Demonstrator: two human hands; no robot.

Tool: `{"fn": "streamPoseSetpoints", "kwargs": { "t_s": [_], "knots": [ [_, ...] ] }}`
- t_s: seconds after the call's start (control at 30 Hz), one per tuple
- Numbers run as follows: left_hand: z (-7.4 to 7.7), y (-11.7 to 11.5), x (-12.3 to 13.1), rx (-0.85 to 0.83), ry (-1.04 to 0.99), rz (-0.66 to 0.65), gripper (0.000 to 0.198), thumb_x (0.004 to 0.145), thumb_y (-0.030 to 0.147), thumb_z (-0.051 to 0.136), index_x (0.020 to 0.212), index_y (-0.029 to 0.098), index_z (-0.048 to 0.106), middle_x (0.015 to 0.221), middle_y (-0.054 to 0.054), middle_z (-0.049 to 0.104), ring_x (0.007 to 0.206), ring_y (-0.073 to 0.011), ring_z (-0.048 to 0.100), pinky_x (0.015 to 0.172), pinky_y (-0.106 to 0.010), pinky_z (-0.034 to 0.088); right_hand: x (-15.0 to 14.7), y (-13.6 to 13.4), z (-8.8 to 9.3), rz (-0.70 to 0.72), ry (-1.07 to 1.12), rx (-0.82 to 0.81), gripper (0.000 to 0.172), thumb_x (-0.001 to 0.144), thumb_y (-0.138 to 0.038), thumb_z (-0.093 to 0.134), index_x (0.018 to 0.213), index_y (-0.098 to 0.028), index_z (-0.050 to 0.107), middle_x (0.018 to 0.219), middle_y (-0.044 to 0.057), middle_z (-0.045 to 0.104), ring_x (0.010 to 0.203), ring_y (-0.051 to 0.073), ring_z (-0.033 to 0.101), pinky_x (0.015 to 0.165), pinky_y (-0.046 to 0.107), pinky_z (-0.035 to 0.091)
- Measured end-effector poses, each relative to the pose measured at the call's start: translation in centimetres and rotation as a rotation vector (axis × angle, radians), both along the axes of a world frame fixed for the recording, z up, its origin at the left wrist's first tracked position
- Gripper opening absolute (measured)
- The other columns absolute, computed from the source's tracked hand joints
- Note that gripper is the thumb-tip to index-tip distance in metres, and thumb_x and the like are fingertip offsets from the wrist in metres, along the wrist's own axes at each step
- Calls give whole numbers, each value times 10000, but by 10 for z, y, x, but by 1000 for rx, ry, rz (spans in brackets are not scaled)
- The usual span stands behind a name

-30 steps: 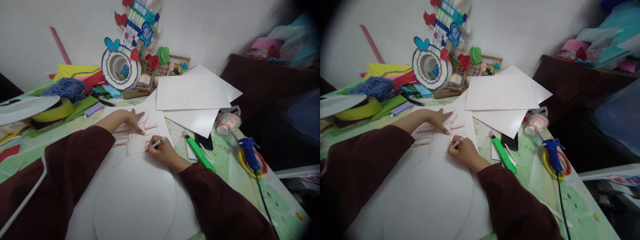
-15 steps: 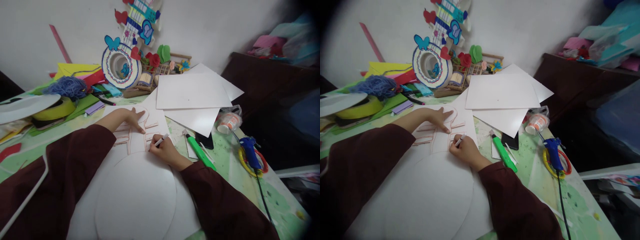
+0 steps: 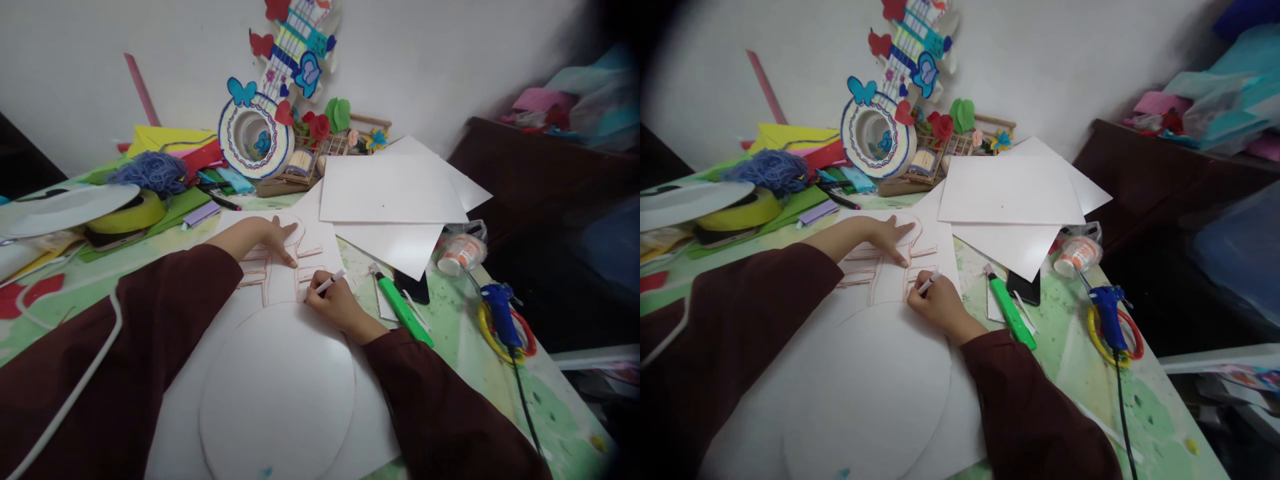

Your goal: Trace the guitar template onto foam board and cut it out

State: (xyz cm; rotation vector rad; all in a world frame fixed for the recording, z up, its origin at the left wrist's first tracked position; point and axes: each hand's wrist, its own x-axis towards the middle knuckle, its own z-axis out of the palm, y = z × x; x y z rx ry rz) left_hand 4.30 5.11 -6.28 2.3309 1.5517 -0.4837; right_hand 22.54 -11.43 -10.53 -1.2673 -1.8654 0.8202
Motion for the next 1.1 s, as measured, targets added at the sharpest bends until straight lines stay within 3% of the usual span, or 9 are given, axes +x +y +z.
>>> {"fn": "streamPoseSetpoints", "kwargs": {
  "t_s": [0.13, 0.43, 0.93, 1.1],
  "knots": [
    [-2, 3, -1, -81, 24, 23, 1393, 332, 775, 679, 1435, 390, -80, 1554, -85, -83, 1365, -447, 155, 1024, -550, 288, 0, -1, -1, 6, -9, 7, 139, 715, -200, 498, 602, -206, 417, 545, -55, 424, 526, 94, 371, 516, 227, 276],
    [0, 2, 0, -111, 25, 36, 1369, 376, 754, 691, 1427, 398, -111, 1537, -74, -159, 1374, -448, 105, 1026, -586, 276, 2, -6, -1, -6, -12, 23, 128, 733, -222, 502, 625, -206, 436, 563, -48, 451, 531, 98, 391, 513, 226, 290],
    [0, -6, -6, 14, -4, -62, 1361, 378, 779, 665, 1455, 366, -57, 1550, -133, -68, 1321, -448, 285, 1012, -492, 329, 1, -7, -1, -9, -2, 24, 132, 722, -228, 502, 621, -211, 418, 550, -58, 428, 518, 95, 375, 507, 228, 276],
    [11, -17, -8, 89, -41, -103, 1291, 445, 771, 645, 1468, 352, -21, 1548, -164, -36, 1299, -439, 332, 1004, -474, 325, 1, -7, -1, 5, -2, 43, 132, 718, -214, 498, 622, -209, 408, 565, -55, 433, 534, 97, 383, 520, 228, 284]
  ]
}}
